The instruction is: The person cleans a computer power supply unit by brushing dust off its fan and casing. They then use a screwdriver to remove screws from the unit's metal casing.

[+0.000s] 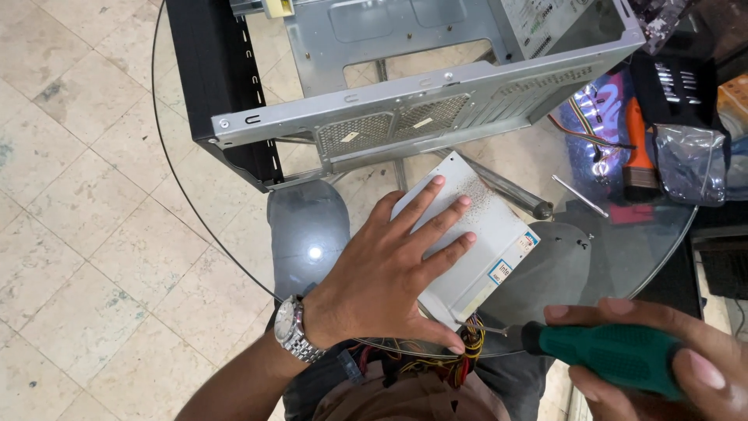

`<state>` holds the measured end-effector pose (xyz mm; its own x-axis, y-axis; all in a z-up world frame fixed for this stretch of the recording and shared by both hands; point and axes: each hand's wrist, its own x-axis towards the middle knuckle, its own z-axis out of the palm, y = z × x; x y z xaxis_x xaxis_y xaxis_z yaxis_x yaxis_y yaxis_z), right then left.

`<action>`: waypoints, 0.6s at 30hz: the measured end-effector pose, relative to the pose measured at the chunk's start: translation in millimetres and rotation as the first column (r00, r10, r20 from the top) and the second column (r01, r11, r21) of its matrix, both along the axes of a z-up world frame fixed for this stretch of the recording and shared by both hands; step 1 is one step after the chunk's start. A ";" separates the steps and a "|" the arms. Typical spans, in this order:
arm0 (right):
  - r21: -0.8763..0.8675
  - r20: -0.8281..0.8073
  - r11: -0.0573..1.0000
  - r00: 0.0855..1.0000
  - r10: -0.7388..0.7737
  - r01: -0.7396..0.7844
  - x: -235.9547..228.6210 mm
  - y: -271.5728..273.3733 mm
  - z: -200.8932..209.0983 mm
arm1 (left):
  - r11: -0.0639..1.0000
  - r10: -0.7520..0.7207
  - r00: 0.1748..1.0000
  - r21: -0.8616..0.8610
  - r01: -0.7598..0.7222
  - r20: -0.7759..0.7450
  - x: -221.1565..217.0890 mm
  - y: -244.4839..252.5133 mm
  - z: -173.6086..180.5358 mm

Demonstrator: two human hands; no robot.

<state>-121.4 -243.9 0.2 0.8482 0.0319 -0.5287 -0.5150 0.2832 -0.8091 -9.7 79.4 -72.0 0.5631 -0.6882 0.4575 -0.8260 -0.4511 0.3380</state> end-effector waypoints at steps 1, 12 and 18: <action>0.043 -0.017 0.999 1.000 -0.001 0.002 1.4 1.7 2.6 | 1.000 -0.001 1.000 -0.003 0.001 -0.003 -0.1 0.0 -0.5; -0.761 0.037 0.636 0.971 0.236 -0.126 4.9 31.4 1.3 | 0.999 -0.012 1.000 -0.045 0.011 -0.021 1.7 -1.1 -1.9; -0.710 0.345 0.638 0.643 0.684 -0.299 34.5 47.7 23.4 | 1.000 -0.016 1.000 0.001 0.017 -0.013 0.8 2.0 -0.6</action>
<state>-86.8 -196.2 23.6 0.9086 0.4139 -0.0553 0.1551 -0.4574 -0.8756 -8.8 81.5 -72.6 0.5577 -0.6981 0.4489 -0.8287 -0.4380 0.3484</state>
